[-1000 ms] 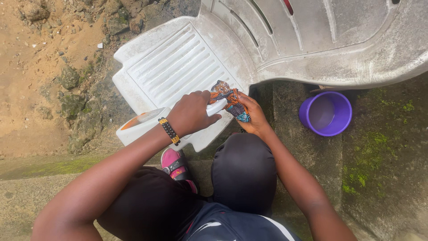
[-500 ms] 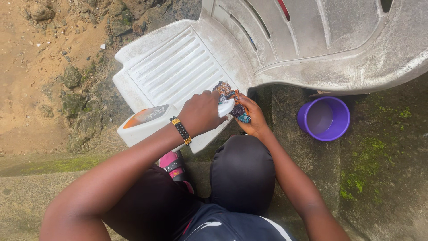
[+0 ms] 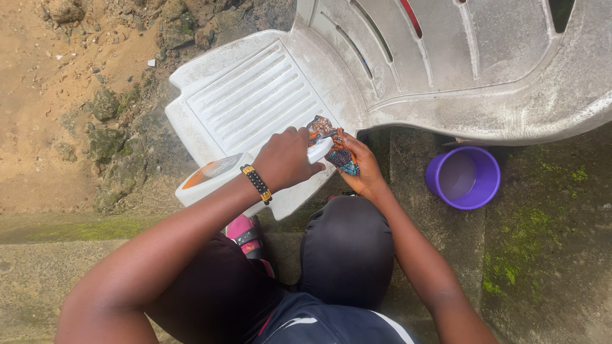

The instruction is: The person cleans a plastic chair by spraying it with cleaner and scrubbing the seat with a patterned cloth, then rinses the cloth in a purple bucket and continues wiping the seat.

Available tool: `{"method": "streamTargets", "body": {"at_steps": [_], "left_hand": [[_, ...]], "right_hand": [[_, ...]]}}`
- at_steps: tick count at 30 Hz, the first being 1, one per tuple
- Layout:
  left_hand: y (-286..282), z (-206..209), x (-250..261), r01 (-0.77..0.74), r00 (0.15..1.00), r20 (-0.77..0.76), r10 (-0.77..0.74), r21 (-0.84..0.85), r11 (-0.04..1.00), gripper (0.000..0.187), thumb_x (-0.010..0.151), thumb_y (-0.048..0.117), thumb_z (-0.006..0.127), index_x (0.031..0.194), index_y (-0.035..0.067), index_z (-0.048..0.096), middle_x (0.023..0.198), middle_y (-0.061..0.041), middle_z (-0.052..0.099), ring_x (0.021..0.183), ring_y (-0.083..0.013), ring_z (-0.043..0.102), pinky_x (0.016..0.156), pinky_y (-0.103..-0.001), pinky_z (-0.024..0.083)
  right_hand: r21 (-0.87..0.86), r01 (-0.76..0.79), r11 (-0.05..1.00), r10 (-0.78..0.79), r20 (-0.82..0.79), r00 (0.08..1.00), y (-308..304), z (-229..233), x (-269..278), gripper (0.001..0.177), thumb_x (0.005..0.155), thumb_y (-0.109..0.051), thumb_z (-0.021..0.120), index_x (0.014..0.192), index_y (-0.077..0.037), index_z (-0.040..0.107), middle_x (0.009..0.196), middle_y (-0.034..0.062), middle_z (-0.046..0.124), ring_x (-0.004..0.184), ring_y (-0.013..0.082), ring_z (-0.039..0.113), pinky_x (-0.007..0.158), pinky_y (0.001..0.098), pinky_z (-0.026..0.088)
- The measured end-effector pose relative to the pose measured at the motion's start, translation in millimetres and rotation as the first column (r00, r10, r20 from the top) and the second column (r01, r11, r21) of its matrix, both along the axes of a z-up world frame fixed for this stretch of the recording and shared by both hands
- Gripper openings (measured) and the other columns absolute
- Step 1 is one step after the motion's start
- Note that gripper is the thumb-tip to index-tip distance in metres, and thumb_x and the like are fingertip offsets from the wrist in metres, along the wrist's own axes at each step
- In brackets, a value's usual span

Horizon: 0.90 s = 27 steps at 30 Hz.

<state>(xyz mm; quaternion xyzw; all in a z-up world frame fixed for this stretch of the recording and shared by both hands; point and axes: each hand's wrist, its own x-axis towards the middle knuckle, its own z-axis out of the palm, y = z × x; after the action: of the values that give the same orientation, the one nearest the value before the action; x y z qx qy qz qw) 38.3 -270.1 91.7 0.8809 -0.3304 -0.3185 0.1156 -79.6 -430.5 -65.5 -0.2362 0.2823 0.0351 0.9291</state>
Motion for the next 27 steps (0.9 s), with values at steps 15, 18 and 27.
{"method": "streamTargets", "body": {"at_steps": [15,18,27], "left_hand": [[-1,1,1,0.011,0.999,0.042,-0.004,-0.170,0.985,0.054,0.080,0.043,0.081,0.099,-0.005,0.066,0.091,-0.027,0.068,0.084,-0.0434,0.070,0.077,-0.049,0.056],[-3,7,3,-0.091,0.996,-0.024,0.090,-0.088,0.992,0.057,0.083,0.047,0.079,0.100,-0.006,0.065,0.095,-0.026,0.068,0.087,-0.0426,0.070,0.079,-0.047,0.057],[10,17,9,-0.070,0.996,0.033,0.081,-0.256,0.964,0.052,0.082,0.043,0.079,0.104,-0.003,0.067,0.096,-0.024,0.069,0.087,-0.0429,0.069,0.078,-0.050,0.055]], "right_hand": [[-0.018,-0.011,1.000,0.011,-0.034,0.999,3,1,-3,0.040,0.099,-0.018,0.059,0.136,-0.003,0.060,0.117,0.0077,0.070,0.106,0.0163,0.067,0.091,0.0360,0.055],[-0.030,-0.003,1.000,0.002,-0.033,0.999,2,-1,-1,0.041,0.099,-0.017,0.059,0.137,-0.003,0.060,0.117,0.0081,0.069,0.105,0.0164,0.067,0.091,0.0359,0.055],[-0.061,0.022,0.998,-0.021,0.016,1.000,-4,7,16,0.041,0.099,-0.017,0.058,0.138,-0.002,0.059,0.118,0.0086,0.069,0.105,0.0169,0.068,0.093,0.0366,0.055]]}}
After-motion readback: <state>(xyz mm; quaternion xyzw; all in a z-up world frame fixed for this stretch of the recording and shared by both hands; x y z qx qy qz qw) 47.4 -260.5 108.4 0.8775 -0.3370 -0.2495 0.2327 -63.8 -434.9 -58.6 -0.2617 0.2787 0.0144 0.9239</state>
